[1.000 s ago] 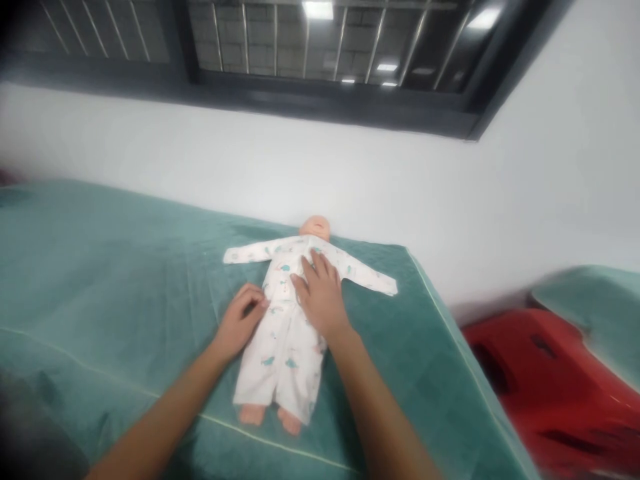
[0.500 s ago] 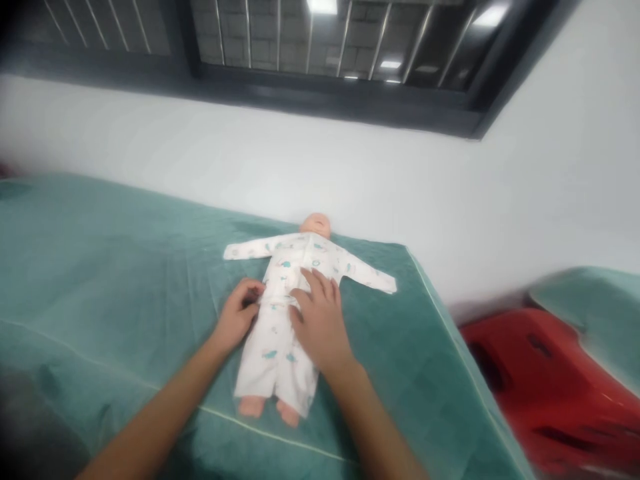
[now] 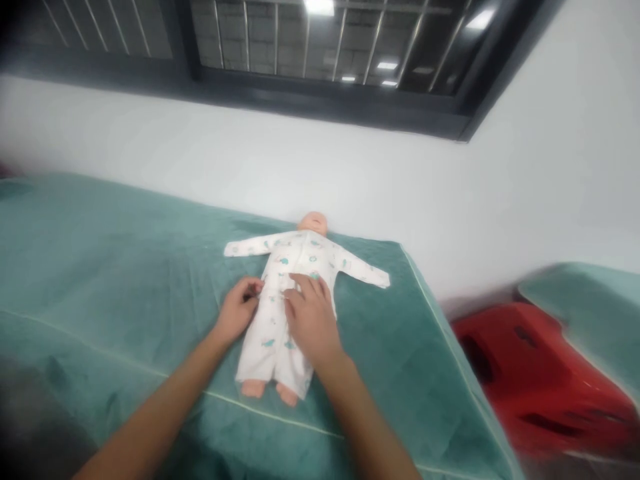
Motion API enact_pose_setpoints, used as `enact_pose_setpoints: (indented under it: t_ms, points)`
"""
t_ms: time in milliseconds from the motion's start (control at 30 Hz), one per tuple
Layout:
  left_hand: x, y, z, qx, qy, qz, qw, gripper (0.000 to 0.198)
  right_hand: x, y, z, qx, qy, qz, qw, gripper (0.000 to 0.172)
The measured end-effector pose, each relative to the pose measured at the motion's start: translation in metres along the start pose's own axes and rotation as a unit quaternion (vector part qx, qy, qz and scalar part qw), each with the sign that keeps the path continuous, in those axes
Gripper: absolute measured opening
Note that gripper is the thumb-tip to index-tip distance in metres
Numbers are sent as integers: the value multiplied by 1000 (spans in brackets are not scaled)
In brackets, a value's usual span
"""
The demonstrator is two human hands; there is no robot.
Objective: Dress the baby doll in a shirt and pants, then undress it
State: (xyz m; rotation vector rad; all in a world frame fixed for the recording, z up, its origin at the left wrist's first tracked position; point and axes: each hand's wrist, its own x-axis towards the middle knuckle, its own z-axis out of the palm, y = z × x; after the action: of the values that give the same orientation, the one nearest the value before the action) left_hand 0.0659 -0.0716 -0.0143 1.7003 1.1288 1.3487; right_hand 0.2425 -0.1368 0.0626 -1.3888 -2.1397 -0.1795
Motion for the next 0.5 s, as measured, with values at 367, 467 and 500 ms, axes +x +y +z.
enact_pose_setpoints:
  t_ms: [367,467,500]
  points:
    - [-86,20,-35,73,-39,-15,996,30,-90,-52,-35,111,-78,84,987,20]
    - [-127,28,-44,92,-64,-12,994,32,-102,-65,-29,77,-77,86,990,15]
    - [-135,31,-45,100,-65,-16,993,32,-102,-69,-26,58,-74,87,992,14]
